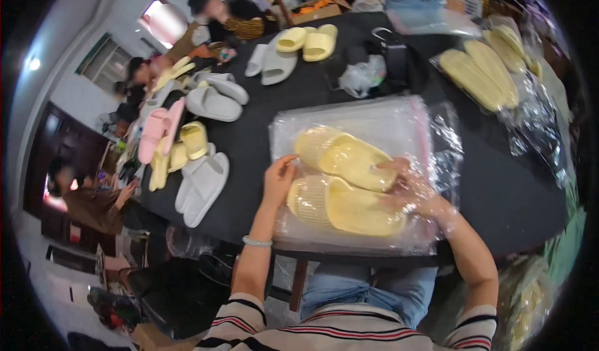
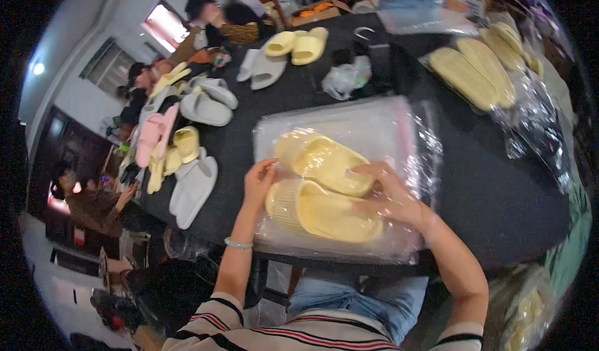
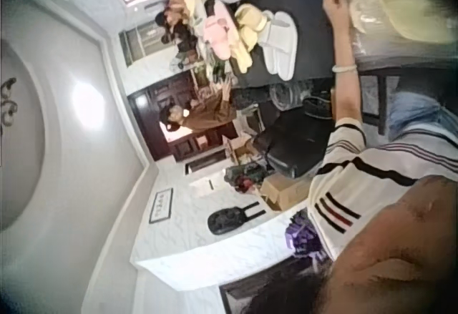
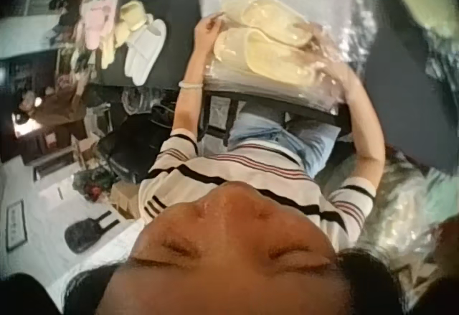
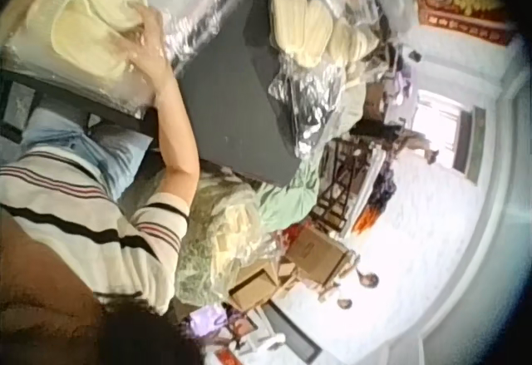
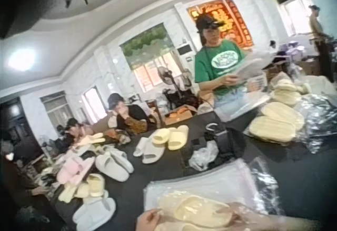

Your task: The person sits at a table in a workshop and packs pairs of plastic slippers into clear plastic bags. They pick up slippers of various colors, including white, yellow, and black, place them into bags, and set the packaged pairs aside. The process is repetitive, involving picking, placing, and bagging the footwear.

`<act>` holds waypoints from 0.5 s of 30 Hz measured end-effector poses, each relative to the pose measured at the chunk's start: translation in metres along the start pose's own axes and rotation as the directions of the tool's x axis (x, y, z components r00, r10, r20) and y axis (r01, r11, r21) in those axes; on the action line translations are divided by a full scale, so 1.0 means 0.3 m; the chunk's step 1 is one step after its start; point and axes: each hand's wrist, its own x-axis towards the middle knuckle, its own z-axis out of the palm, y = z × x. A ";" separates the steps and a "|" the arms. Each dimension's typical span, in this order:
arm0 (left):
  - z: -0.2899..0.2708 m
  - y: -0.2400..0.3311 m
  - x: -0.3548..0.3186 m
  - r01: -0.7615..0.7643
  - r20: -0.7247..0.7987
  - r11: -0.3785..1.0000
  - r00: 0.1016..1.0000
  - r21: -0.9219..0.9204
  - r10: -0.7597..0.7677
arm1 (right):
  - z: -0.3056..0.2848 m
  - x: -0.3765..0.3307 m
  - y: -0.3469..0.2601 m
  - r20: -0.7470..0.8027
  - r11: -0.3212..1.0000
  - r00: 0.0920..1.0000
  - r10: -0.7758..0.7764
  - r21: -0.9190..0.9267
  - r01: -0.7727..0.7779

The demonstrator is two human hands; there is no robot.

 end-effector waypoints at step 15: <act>-0.002 0.008 0.010 -0.084 -0.040 0.995 0.996 -0.056 0.081 | -0.146 -0.034 0.027 -0.025 0.968 0.987 0.156 0.204 -0.147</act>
